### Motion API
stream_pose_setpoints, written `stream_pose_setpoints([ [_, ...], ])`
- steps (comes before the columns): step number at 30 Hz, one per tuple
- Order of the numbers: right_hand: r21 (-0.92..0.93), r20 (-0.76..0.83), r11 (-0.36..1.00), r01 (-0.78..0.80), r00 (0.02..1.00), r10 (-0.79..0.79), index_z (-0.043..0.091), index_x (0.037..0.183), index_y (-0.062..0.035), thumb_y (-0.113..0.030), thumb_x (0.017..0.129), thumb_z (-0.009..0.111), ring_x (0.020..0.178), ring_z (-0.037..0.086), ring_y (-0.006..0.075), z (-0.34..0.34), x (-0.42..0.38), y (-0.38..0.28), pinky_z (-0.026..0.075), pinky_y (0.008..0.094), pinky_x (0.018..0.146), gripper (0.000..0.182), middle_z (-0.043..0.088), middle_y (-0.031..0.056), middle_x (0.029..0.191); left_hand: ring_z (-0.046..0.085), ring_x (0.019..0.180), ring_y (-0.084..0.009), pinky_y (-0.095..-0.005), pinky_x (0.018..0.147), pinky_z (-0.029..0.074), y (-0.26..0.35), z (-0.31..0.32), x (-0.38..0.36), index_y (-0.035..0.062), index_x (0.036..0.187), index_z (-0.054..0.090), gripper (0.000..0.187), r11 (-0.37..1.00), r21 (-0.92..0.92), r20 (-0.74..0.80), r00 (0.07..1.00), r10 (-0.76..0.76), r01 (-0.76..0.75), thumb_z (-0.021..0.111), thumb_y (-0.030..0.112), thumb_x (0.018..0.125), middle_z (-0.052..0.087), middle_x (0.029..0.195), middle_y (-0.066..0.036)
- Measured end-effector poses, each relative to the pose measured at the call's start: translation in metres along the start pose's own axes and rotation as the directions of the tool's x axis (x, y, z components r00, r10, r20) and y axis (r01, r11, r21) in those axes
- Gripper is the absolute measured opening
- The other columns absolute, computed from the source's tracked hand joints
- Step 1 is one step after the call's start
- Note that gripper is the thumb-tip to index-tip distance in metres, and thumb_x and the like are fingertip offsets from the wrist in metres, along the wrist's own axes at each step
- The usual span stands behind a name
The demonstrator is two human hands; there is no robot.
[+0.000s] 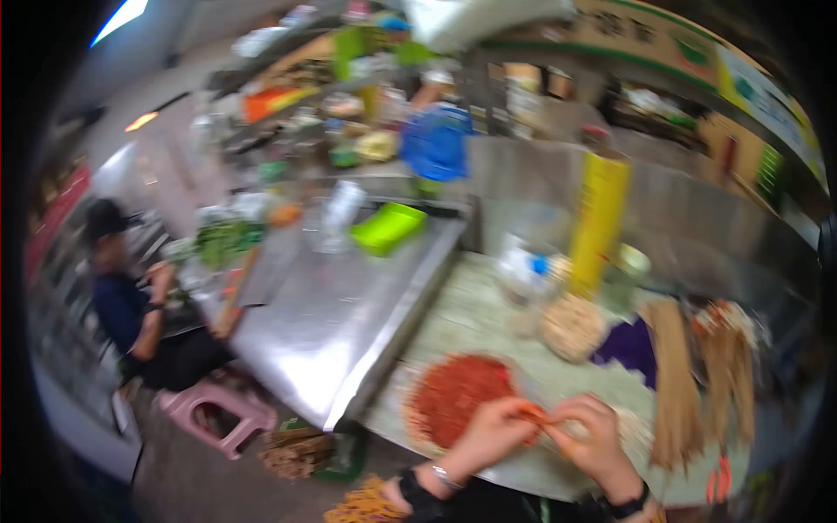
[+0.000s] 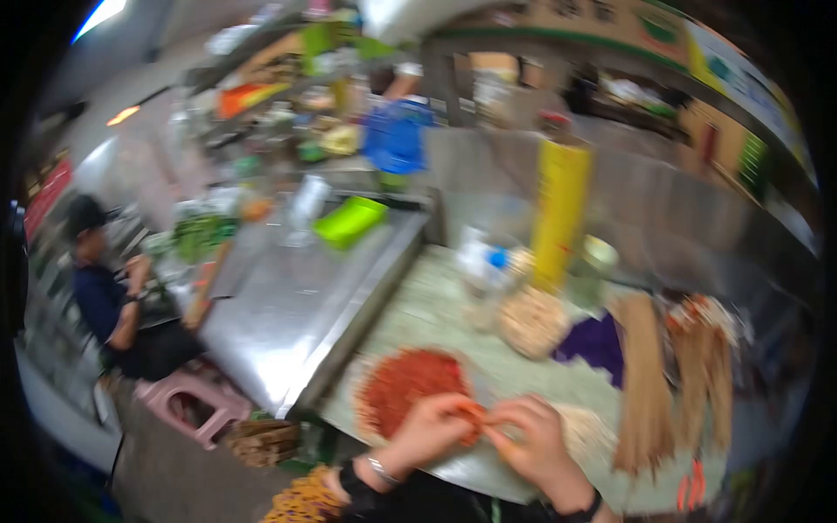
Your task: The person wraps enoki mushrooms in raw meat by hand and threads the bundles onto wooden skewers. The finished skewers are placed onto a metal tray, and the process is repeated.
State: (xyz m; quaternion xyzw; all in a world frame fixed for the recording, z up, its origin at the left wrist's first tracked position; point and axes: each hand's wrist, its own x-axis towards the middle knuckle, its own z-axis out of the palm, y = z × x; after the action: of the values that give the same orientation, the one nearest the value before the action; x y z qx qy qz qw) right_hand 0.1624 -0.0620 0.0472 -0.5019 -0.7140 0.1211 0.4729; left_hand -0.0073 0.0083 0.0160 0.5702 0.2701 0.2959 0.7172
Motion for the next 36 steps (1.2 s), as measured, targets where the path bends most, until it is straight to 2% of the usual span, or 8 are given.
stream_pose_setpoints([
  [4, -0.041, -0.154, 0.999, 0.004, 0.988, -0.01, 0.061, 0.088, -0.0005, -0.009, 0.067, 0.074, 0.076, 0.061, 0.024, 0.016, -0.003, -0.013, 0.05, 0.0313, 0.07, 0.026, 0.061, 0.0121, 0.086, 0.056, 0.089, -0.0065, -0.0216, 0.078, 0.047, -0.011, 0.001, -0.002, -0.0001, 0.108, 0.056, 0.026, 0.989, -0.086, 0.115, 0.985, 0.126, -0.116, 0.055, -0.002, 0.082, 0.059, 0.096, -0.001],
  [6, 0.414, 0.042, 0.819, -0.397, 0.907, 0.418, 0.058, 0.093, -0.0009, -0.01, 0.064, 0.076, 0.088, 0.058, 0.0186, 0.015, -0.016, -0.011, 0.047, 0.0302, 0.078, 0.035, 0.059, 0.0078, 0.092, 0.055, 0.089, -0.0058, -0.0211, 0.077, 0.047, -0.013, 0.003, -0.003, 0.0008, 0.11, 0.055, 0.027, 0.987, -0.043, 0.12, 0.98, 0.158, -0.154, 0.056, 0.0, 0.083, 0.058, 0.099, -0.001],
  [9, 0.556, 0.084, 0.73, -0.398, 0.9, 0.427, 0.059, 0.106, 0.0013, -0.008, 0.084, 0.064, 0.078, 0.061, 0.0167, 0.015, -0.028, 0.005, 0.051, 0.0294, 0.073, 0.025, 0.062, 0.0111, 0.096, 0.054, 0.088, -0.0054, -0.0216, 0.076, 0.047, -0.013, 0.003, -0.004, 0.0019, 0.11, 0.054, 0.027, 0.986, 0.01, 0.118, 0.979, 0.164, -0.166, 0.057, 0.001, 0.083, 0.058, 0.099, -0.001],
  [14, 0.722, 0.095, 0.533, -0.44, 0.827, 0.553, 0.055, 0.105, -0.0014, -0.006, 0.083, 0.065, 0.075, 0.06, 0.0156, 0.018, -0.034, 0.008, 0.051, 0.0282, 0.069, 0.025, 0.061, 0.0086, 0.096, 0.057, 0.085, -0.0086, -0.0243, 0.073, 0.047, -0.01, 0.006, -0.007, 0.0028, 0.104, 0.056, 0.022, 0.977, 0.063, 0.105, 0.974, 0.198, -0.206, 0.059, 0.002, 0.082, 0.059, 0.094, -0.002],
  [16, 0.852, 0.153, 0.321, -0.414, 0.783, 0.603, 0.059, 0.086, 0.0014, -0.005, 0.072, 0.071, 0.073, 0.059, 0.019, 0.021, -0.034, 0.013, 0.049, 0.0289, 0.068, 0.02, 0.058, 0.0088, 0.085, 0.059, 0.08, -0.0149, -0.0267, 0.069, 0.048, -0.005, 0.007, -0.008, 0.0027, 0.098, 0.058, 0.019, 0.764, 0.486, 0.102, 0.895, 0.434, -0.426, 0.062, 0.003, 0.079, 0.059, 0.089, -0.006],
  [22, 0.827, 0.136, 0.323, -0.46, 0.721, 0.679, 0.059, 0.084, 0.002, 0.007, 0.076, 0.064, 0.077, 0.058, 0.0139, 0.018, -0.04, 0.014, 0.05, 0.0271, 0.072, 0.011, 0.057, 0.0072, 0.088, 0.061, 0.083, -0.0128, -0.0259, 0.074, 0.05, 0.009, -0.013, -0.017, 0.0012, 0.11, 0.056, 0.034, 0.733, 0.613, -0.043, 0.915, 0.402, -0.293, 0.06, -0.004, 0.076, 0.061, 0.095, -0.008],
  [27, 0.811, 0.074, 0.391, -0.435, 0.739, 0.67, 0.059, 0.086, 0.0023, 0.009, 0.076, 0.064, 0.081, 0.058, 0.0145, 0.019, -0.074, 0.041, 0.05, 0.026, 0.075, 0.012, 0.057, 0.0077, 0.09, 0.06, 0.089, -0.0122, -0.0243, 0.079, 0.049, -0.003, -0.097, -0.035, -0.0021, 0.104, 0.059, 0.025, 0.906, 0.341, -0.339, 0.866, 0.368, -0.251, 0.058, -0.008, 0.08, 0.062, 0.103, -0.008],
  [36, 0.587, -0.078, 0.683, -0.434, 0.81, 0.582, 0.06, 0.082, 0.0004, 0.01, 0.073, 0.066, 0.083, 0.057, 0.0147, 0.04, -0.117, 0.062, 0.047, 0.026, 0.075, 0.015, 0.057, 0.007, 0.087, 0.06, 0.071, -0.0241, -0.0313, 0.064, 0.048, -0.002, -0.08, -0.037, 0.0024, 0.081, 0.067, 0.013, 0.409, 0.908, -0.061, 0.94, 0.336, -0.087, 0.069, 0.001, 0.068, 0.063, 0.077, -0.009],
])
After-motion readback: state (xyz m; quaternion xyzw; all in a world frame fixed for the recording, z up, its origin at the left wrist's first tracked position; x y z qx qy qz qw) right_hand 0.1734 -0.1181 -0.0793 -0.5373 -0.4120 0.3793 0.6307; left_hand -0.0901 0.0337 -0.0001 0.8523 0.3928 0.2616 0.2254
